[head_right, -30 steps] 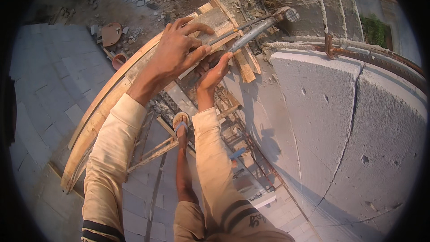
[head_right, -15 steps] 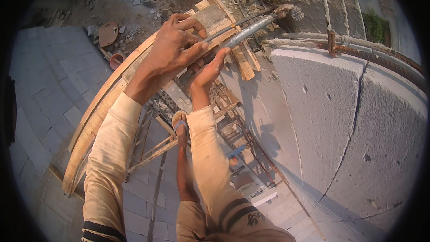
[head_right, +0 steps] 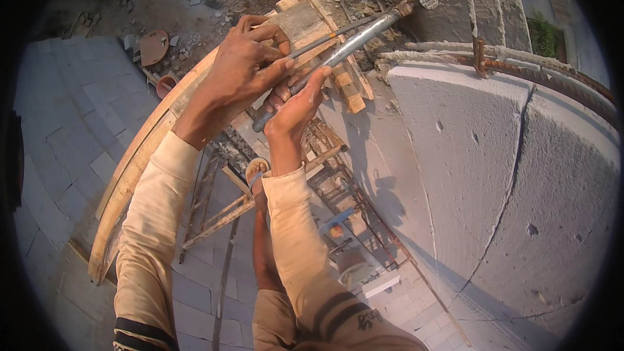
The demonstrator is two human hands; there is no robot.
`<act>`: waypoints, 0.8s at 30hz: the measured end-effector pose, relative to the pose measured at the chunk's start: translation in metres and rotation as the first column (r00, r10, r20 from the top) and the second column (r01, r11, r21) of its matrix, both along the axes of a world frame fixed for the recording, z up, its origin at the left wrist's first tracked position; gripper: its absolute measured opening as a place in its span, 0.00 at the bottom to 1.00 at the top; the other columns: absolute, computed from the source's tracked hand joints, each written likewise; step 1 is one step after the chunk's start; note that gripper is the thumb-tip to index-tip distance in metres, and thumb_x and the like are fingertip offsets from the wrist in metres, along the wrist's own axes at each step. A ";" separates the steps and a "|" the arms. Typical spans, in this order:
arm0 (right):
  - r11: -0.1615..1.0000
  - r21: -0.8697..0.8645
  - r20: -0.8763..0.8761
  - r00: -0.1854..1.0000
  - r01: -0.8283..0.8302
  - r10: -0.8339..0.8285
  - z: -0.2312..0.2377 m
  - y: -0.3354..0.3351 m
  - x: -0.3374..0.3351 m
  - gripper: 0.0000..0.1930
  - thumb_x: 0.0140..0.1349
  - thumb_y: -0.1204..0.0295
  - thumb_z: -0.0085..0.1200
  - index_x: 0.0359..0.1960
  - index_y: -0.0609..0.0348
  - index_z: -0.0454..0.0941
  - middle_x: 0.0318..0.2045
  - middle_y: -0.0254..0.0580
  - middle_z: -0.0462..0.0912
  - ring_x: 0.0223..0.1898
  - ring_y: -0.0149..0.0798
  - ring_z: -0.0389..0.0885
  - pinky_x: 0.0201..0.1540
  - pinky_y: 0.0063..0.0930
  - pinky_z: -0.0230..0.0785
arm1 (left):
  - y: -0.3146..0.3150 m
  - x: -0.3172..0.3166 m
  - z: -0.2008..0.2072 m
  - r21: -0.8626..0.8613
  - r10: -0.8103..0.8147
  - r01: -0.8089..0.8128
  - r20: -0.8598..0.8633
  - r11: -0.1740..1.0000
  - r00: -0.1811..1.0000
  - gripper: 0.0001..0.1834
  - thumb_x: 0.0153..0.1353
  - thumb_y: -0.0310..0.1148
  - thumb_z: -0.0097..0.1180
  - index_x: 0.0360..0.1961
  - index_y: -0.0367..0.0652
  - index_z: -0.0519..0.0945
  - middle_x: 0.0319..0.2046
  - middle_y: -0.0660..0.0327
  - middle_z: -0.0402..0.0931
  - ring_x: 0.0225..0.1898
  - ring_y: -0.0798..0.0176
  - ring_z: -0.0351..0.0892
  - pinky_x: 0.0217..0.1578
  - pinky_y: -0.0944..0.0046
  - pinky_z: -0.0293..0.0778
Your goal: The person stands on a scaffold and uses a hammer to drive nails into curved wooden planks, securing them to a concrete wall. The person repeatedly adjusts the planks and hammers nails to assemble a curved wooden formwork structure.
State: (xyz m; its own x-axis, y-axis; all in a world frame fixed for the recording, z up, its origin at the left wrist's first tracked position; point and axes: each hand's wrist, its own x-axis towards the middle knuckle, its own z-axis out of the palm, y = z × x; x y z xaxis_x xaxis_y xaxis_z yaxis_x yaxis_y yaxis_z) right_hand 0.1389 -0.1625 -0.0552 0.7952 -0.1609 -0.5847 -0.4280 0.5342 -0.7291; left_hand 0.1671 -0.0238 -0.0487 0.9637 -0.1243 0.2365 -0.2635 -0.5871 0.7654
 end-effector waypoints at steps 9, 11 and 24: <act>1.000 0.005 0.053 0.998 -0.025 0.025 -0.011 -0.001 0.008 0.34 0.75 0.26 0.41 0.34 0.45 0.68 0.20 0.25 0.64 0.16 0.25 0.59 0.18 0.23 0.49 | 0.000 0.003 -0.002 -0.013 -0.029 0.029 -0.019 1.000 0.999 0.22 0.67 0.50 0.64 0.30 0.40 0.92 0.45 0.65 0.86 0.65 0.42 0.72 0.63 0.40 0.70; 1.000 -0.021 0.051 0.999 -0.011 0.012 -0.008 0.002 0.005 0.34 0.75 0.26 0.41 0.37 0.46 0.70 0.20 0.25 0.64 0.16 0.25 0.59 0.18 0.23 0.49 | 0.002 0.003 -0.006 0.019 -0.022 0.022 0.001 1.000 1.000 0.21 0.66 0.50 0.65 0.31 0.40 0.92 0.45 0.66 0.86 0.65 0.43 0.72 0.63 0.40 0.70; 0.947 -0.320 0.149 0.988 0.002 0.048 -0.038 -0.013 0.009 0.34 0.80 0.34 0.45 0.35 0.56 0.71 0.30 0.28 0.67 0.32 0.29 0.66 0.33 0.33 0.66 | 0.002 0.004 0.012 0.029 -0.031 0.034 -0.125 0.999 0.992 0.20 0.67 0.48 0.67 0.33 0.41 0.92 0.48 0.66 0.86 0.65 0.43 0.73 0.63 0.43 0.71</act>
State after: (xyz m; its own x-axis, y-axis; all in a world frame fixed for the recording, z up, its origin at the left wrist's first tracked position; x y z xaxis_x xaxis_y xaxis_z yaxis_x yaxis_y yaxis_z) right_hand 0.1481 -0.1755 -0.0929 0.8766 -0.2991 -0.3769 -0.3073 0.2546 -0.9169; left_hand 0.1714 -0.0215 -0.0363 0.9807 -0.1614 0.1106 -0.1867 -0.6036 0.7751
